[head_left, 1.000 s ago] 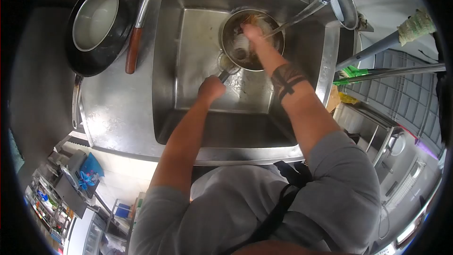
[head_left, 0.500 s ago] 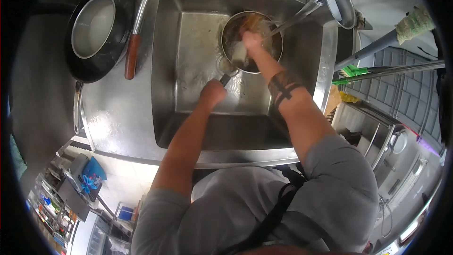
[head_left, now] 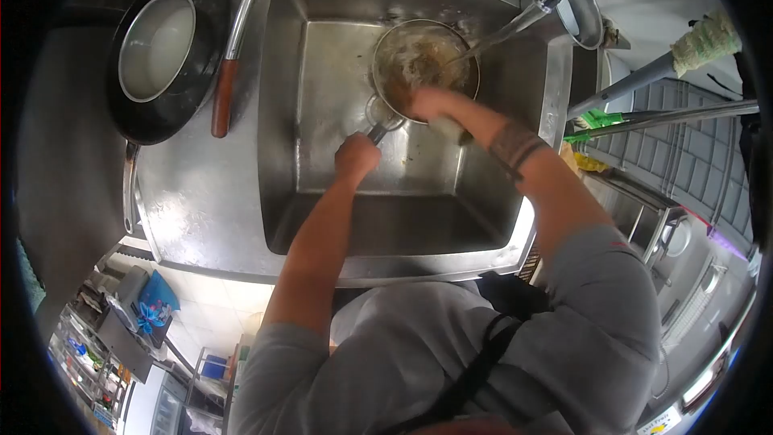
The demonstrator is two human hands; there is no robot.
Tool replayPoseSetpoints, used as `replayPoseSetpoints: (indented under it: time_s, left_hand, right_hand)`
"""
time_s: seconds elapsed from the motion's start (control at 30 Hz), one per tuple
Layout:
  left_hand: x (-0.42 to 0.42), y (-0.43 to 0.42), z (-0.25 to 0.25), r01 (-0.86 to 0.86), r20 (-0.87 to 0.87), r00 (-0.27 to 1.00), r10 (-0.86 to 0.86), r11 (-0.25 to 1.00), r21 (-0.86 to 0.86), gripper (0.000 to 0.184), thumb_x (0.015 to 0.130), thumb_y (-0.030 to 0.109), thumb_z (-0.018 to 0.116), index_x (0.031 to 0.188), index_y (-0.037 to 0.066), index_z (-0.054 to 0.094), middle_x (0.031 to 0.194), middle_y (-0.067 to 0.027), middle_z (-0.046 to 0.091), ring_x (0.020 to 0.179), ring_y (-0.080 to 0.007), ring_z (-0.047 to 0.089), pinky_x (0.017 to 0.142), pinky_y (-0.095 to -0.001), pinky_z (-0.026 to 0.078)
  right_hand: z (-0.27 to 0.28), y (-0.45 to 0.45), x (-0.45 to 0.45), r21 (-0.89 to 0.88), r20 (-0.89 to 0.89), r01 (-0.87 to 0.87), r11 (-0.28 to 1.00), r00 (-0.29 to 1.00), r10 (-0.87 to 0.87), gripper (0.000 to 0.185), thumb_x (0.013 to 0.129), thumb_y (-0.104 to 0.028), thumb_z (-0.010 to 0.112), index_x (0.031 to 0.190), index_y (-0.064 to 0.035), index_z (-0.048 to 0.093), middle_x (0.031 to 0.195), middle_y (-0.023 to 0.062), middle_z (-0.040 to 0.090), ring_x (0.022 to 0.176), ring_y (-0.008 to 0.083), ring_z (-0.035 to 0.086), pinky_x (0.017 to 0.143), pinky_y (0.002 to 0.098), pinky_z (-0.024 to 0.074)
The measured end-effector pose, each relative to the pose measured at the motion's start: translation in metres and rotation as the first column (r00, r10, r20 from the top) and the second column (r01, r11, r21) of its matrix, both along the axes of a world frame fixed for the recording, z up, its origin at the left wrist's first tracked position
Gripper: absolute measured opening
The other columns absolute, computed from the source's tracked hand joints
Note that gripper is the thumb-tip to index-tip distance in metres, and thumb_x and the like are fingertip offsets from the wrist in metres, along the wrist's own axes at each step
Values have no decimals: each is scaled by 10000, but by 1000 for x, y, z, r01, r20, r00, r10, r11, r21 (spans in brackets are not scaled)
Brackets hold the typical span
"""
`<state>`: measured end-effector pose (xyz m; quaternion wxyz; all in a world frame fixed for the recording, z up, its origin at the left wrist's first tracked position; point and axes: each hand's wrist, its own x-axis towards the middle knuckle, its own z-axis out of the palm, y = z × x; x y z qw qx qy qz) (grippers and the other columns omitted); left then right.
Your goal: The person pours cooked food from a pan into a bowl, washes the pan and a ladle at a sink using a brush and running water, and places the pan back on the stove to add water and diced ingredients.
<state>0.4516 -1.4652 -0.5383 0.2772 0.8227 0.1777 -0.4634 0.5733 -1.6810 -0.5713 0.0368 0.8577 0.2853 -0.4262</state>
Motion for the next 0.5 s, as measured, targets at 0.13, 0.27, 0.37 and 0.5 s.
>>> replayPoseSetpoints:
  time_s: [0.13, 0.27, 0.37, 0.5]
  left_hand:
    - [-3, -4, -18, 19, 53, 998, -19, 1000, 4, 318, 836, 141, 605, 1095, 5, 730, 1150, -240, 715, 1122, -402, 675, 958, -460, 539]
    - [-5, -10, 2, 12, 14, 1000, -13, 1000, 10, 315, 848, 136, 593, 1100, 7, 731, 1156, -244, 712, 1129, -393, 675, 956, -457, 541]
    - [1, -9, 3, -7, 70, 998, 4, 999, 43, 303, 853, 128, 588, 1090, 3, 730, 1156, -253, 707, 1131, -394, 674, 959, -460, 538]
    - [-1, -7, 0, 46, 27, 999, -46, 999, 1, 298, 854, 137, 590, 1084, 4, 726, 1164, -245, 705, 1123, -405, 670, 959, -465, 535]
  right_hand:
    - [-39, -70, 12, -65, -83, 54, 996, 995, -60, 295, 833, -223, 616, 1010, -52, 779, 1017, 190, 745, 929, 384, 712, 802, 483, 553]
    - [-26, -37, 30, -21, -2, 116, 993, 993, -116, 283, 823, -195, 596, 921, 10, 764, 1010, 205, 742, 916, 379, 713, 774, 494, 550]
    - [-75, -23, -18, 33, -207, -36, 999, 977, 42, 300, 820, -192, 601, 955, 19, 766, 1010, 220, 740, 907, 359, 722, 788, 472, 555]
    - [-33, -36, 35, 1, -242, 525, 851, 826, -509, 282, 799, -174, 600, 937, -15, 787, 944, 202, 747, 890, 351, 723, 809, 472, 556]
